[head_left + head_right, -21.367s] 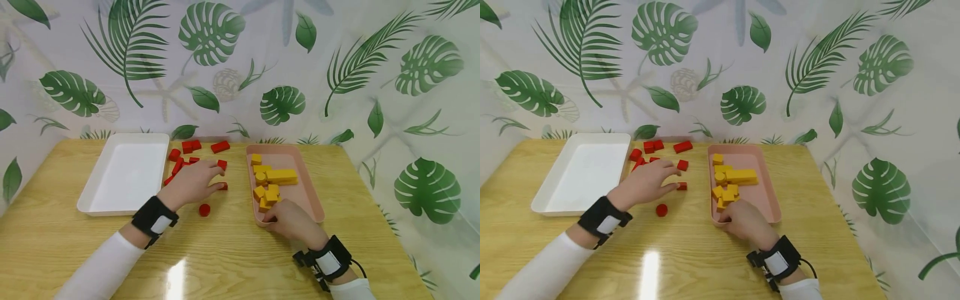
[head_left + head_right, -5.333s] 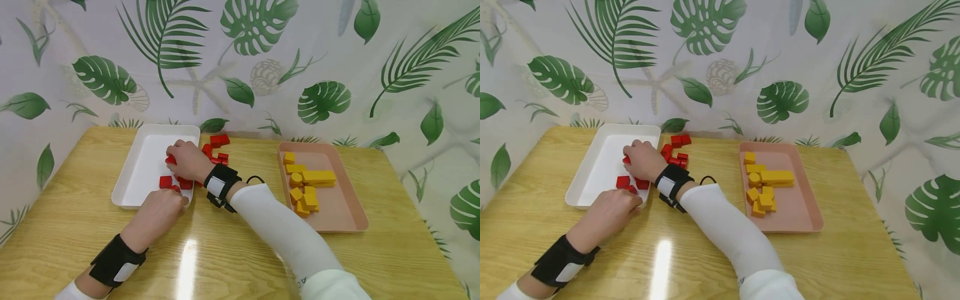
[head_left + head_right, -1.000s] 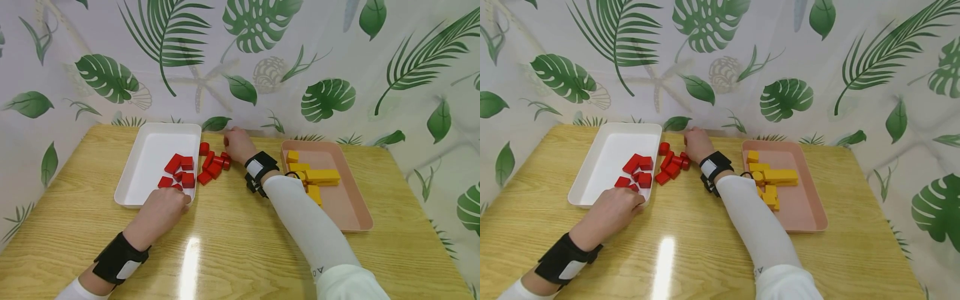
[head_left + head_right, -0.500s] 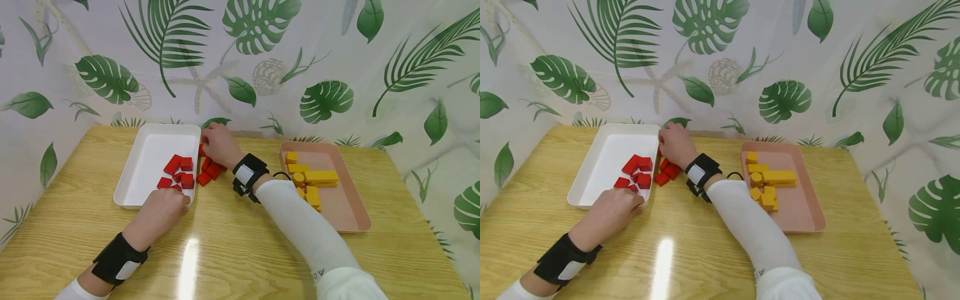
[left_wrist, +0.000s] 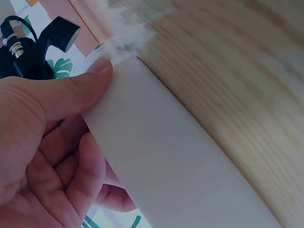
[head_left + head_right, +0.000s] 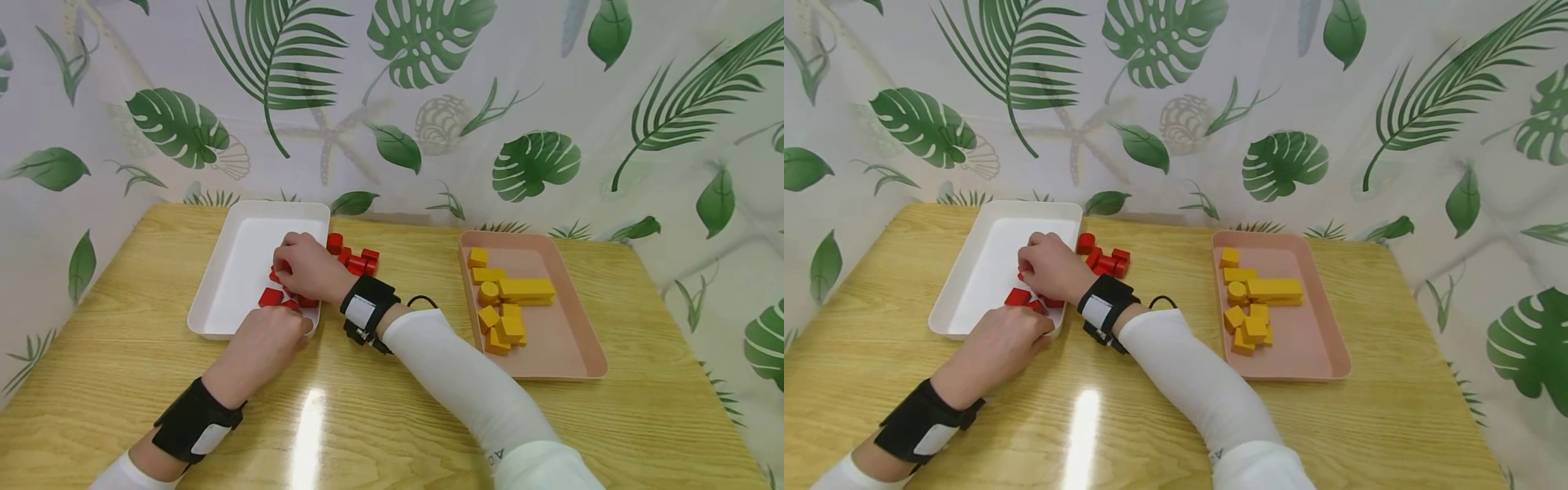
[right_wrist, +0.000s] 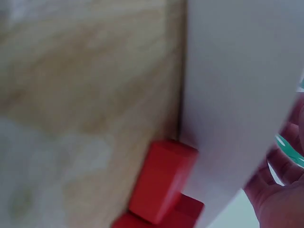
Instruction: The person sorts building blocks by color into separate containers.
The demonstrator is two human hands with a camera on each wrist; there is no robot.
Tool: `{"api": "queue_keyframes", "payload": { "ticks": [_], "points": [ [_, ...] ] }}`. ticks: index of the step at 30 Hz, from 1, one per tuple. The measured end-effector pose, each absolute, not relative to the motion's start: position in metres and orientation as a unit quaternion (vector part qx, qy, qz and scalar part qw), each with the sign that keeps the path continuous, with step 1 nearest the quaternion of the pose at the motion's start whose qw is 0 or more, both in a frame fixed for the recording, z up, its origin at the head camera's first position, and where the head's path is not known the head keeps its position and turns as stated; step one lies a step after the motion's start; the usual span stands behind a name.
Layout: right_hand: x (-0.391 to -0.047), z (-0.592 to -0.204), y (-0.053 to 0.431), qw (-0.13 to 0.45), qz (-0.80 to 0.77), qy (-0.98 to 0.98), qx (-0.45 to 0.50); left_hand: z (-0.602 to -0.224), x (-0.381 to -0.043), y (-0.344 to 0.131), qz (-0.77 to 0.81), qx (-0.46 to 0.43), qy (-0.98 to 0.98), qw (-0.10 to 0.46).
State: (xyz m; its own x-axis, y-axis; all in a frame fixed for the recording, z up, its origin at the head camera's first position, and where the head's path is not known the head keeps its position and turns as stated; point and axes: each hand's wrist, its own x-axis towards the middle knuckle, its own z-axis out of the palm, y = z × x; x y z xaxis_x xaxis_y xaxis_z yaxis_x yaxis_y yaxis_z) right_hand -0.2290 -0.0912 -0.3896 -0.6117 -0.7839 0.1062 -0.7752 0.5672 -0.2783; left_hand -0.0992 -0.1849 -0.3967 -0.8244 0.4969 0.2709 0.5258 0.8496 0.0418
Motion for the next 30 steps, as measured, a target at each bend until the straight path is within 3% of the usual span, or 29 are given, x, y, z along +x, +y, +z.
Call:
{"api": "queue_keyframes", "payload": {
  "ticks": [15, 30],
  "points": [
    [-0.230, -0.397, -0.087, 0.020, -0.123, 0.892, -0.435, -0.396, -0.100, -0.184, -0.058, -0.267, -0.954, 0.124],
    [-0.265, -0.385, -0.020, 0.030, -0.136, 0.938, -0.317, -0.395, -0.100, -0.182, -0.062, -0.258, -0.959, 0.097]
  ]
}}
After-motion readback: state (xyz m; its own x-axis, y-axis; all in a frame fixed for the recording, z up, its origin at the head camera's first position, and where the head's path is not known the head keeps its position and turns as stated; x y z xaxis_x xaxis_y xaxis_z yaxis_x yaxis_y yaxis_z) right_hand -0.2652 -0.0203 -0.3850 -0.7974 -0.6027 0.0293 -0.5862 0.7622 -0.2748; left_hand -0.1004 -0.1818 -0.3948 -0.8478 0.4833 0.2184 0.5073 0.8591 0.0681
